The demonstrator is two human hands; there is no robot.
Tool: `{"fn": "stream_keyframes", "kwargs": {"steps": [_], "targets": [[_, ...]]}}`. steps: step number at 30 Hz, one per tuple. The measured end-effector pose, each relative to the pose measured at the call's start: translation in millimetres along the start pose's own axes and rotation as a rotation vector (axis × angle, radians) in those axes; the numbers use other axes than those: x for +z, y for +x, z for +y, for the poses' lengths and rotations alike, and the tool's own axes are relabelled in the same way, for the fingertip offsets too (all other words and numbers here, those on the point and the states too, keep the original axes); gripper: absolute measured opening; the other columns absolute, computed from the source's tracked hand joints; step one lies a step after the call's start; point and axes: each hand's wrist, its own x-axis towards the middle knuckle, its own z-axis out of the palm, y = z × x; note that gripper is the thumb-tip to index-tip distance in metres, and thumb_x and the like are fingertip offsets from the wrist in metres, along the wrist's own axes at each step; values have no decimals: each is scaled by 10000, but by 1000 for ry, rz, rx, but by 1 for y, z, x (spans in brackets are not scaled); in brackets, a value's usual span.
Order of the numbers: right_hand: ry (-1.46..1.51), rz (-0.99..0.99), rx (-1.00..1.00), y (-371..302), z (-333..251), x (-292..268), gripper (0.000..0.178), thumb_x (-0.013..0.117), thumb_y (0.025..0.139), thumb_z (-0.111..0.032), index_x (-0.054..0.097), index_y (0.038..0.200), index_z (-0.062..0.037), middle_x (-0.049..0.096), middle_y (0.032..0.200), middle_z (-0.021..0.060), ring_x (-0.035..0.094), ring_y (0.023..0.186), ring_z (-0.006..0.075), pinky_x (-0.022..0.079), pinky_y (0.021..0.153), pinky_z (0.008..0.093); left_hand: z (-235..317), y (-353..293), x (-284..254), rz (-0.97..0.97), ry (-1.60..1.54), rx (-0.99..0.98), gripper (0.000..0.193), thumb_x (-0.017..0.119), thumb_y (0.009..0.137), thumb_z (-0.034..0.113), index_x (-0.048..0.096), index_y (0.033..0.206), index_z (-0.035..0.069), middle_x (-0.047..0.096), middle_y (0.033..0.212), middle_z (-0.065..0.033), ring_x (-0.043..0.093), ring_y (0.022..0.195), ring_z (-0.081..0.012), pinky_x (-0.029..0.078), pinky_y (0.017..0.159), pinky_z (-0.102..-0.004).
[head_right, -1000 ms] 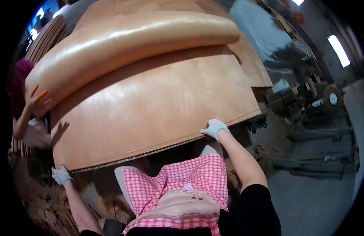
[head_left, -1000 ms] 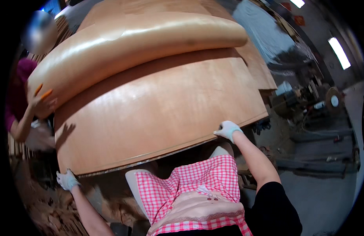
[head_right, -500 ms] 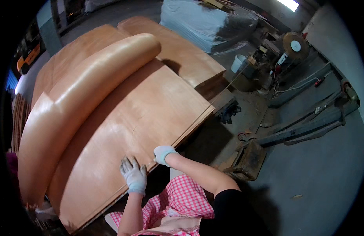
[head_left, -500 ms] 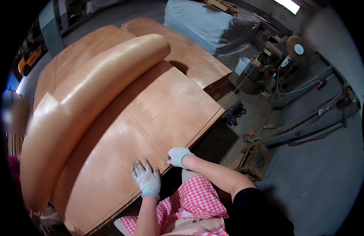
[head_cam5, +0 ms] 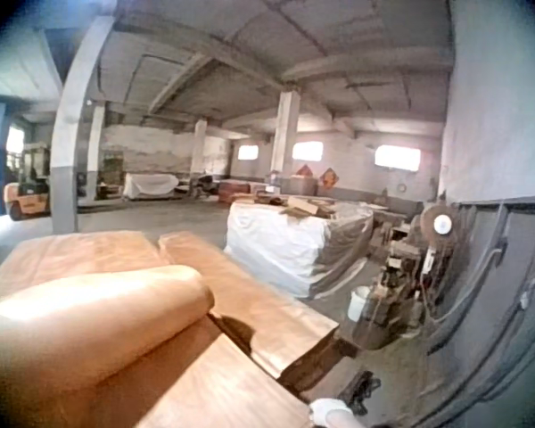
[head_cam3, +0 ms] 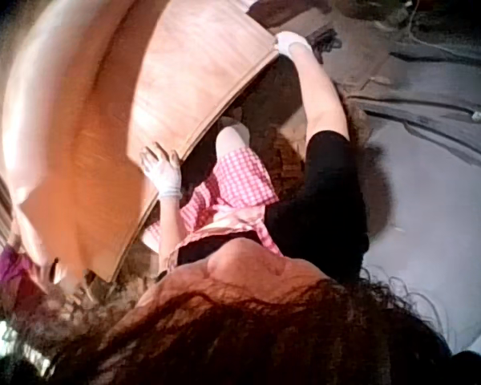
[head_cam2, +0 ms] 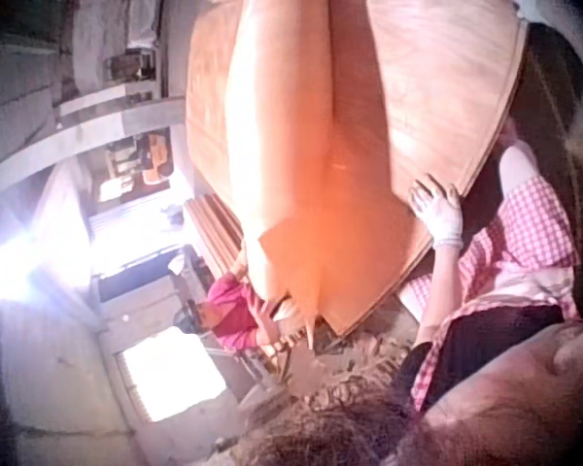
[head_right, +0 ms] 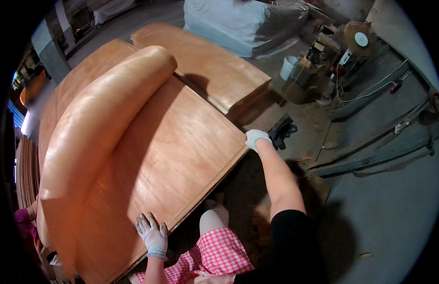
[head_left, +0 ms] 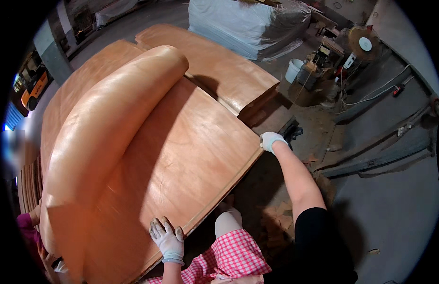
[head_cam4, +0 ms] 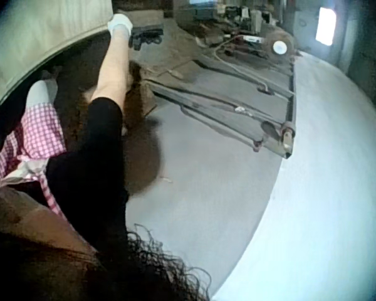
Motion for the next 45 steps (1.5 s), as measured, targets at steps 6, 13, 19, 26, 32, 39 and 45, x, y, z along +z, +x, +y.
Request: {"fn": "stream_keyframes", "kwargs": {"steps": [6, 13, 19, 26, 32, 39, 45], "targets": [[506, 495, 331, -24, 28, 51, 330, 581, 864, -207, 635, 1108, 8, 629, 1119, 251, 592, 1059, 403, 473, 899, 433, -5, -8, 8, 61, -36, -61, 681, 502, 887, 429, 389, 1416, 16, 274, 1505, -261, 230, 1403, -402, 124, 1151, -540], [770, 543, -330, -155, -111, 78, 247, 624, 888, -164, 605, 1004, 54, 649, 962, 218, 627, 880, 333, 484, 818, 395, 19, -43, -8, 240, -685, 203, 334, 691, 822, 290, 642, 1060, 61, 647, 989, -157, 624, 896, -339, 510, 799, -430], [966, -9, -855, -288, -234, 91, 211, 661, 882, -166, 581, 945, 19, 622, 1139, 174, 606, 965, 207, 496, 843, 335, 32, -71, -55, 401, -1064, 232, 282, 727, 745, 153, 659, 994, 38, 645, 921, -149, 635, 883, -317, 525, 773, -383], [1137, -417, -799, -343, -337, 116, 390, 623, 904, -101, 519, 1261, 18, 490, 1358, 190, 510, 1232, 251, 449, 981, 339, -62, -125, -46, 474, -1433, -157, 63, 698, 772, 32, 654, 807, 3, 624, 789, -57, 592, 729, -153, 481, 677, -281], [360, -74, -804, -268, -328, 82, 237, 638, 877, -197, 664, 945, 29, 681, 882, 166, 663, 838, 252, 513, 774, 345, -270, -172, -5, 891, -1488, -837, 49, 719, 787, 11, 679, 763, 25, 669, 728, -36, 578, 663, -86, 494, 618, -255], [239, -182, -505, -183, -237, 58, 170, 611, 865, -109, 662, 928, 41, 683, 825, 120, 641, 771, 178, 511, 734, 309, -515, -281, -3, 954, -700, -1167, 79, 674, 752, 43, 709, 810, 2, 666, 697, -47, 577, 646, -113, 485, 635, -296], [-137, -55, -402, -173, -221, 51, 369, 694, 782, -315, 695, 900, 35, 691, 845, 212, 689, 801, 278, 517, 733, 377, -564, -280, 24, 522, -459, -1265, 252, 756, 782, 179, 691, 908, -29, 693, 811, -85, 599, 738, -150, 489, 716, -310]]}}
